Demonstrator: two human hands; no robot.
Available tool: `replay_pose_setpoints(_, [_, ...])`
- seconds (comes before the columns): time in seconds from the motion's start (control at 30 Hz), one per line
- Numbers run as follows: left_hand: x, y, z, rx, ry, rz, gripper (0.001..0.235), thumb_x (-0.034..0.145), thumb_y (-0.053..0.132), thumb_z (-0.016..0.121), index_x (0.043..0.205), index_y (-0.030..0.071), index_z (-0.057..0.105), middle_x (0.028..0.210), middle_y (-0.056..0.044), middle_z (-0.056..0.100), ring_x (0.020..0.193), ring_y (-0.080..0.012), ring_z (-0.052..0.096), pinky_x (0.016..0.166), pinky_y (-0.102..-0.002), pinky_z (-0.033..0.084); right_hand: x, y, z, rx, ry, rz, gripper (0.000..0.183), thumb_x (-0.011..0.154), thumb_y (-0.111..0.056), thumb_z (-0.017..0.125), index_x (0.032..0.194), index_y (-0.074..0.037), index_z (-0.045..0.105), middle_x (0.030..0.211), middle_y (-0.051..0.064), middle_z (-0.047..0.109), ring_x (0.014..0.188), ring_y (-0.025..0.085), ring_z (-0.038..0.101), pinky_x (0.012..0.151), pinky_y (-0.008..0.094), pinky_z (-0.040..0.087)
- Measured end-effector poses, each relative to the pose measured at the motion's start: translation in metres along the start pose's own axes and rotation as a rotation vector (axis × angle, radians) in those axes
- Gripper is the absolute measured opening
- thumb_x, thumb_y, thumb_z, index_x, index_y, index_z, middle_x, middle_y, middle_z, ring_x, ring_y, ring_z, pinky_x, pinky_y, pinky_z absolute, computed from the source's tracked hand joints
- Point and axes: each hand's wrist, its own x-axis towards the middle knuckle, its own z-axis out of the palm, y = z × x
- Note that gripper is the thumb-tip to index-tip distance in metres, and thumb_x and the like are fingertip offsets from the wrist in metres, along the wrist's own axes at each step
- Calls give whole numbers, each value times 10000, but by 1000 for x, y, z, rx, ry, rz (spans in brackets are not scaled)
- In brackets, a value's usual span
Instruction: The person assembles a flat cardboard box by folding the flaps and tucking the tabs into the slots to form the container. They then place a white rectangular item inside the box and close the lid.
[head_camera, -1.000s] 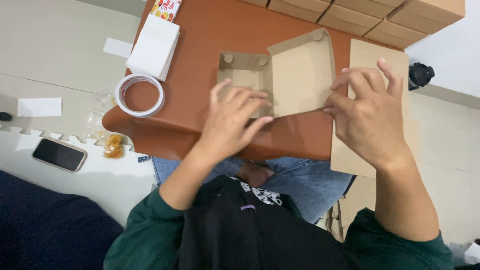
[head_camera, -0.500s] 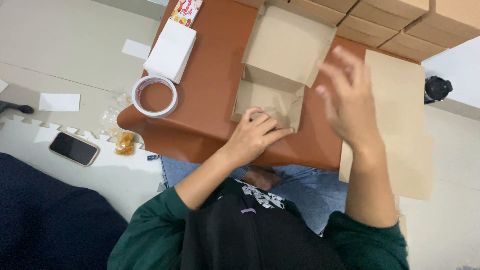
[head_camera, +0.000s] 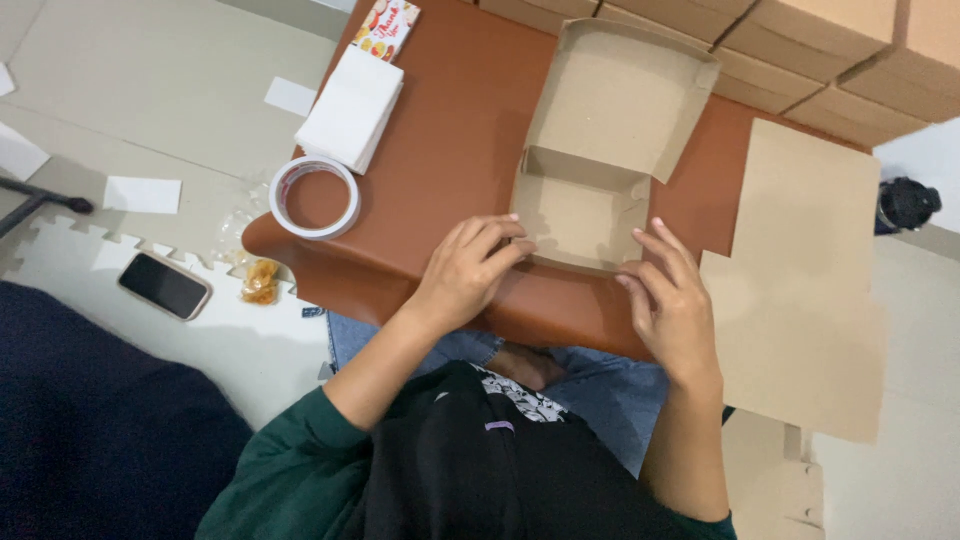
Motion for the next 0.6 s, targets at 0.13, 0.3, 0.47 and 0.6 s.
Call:
replay_pose_setpoints(0.13, [3, 0, -2, 20, 9, -13, 97, 989, 146, 636, 1053, 133, 708, 1075, -34, 641, 1116, -243, 640, 962, -402, 521, 1, -3, -2, 23, 12, -30, 35, 919, -44, 746, 950, -41, 730, 1282, 139, 655, 1375, 396, 530, 1128, 520, 451])
replay_pose_setpoints(0.3, [1, -4, 2, 4, 57, 17, 99, 991, 131, 633, 1057, 102, 701, 1107, -61, 640, 1158, -255, 634, 1016, -406, 512, 2, -17, -8, -8, 5, -21, 100, 916, -167, 785, 929, -79, 739, 1251, 122, 649, 1374, 383, 539, 1106, 541, 428])
replay_pose_setpoints(0.47, [3, -3, -17, -22, 92, 32, 160, 981, 135, 660, 1122, 72, 703, 1168, -104, 647, 1184, -290, 629, 1049, -443, 494, 5, -18, 7, -23, 76, -43, 277, 903, -379, 804, 977, -121, 737, 1209, 71, 642, 1310, 333, 556, 1096, 511, 387])
replay_pose_setpoints(0.6, [-3, -17, -56, 103, 125, -19, 335, 977, 230, 704, 1290, 121, 654, 1235, -75, 658, 1213, -270, 623, 1092, -476, 431, 24, -41, 31, 146, 334, -126, 208, 948, -331, 768, 1052, -150, 772, 1092, 37, 656, 1052, 305, 619, 945, 439, 462])
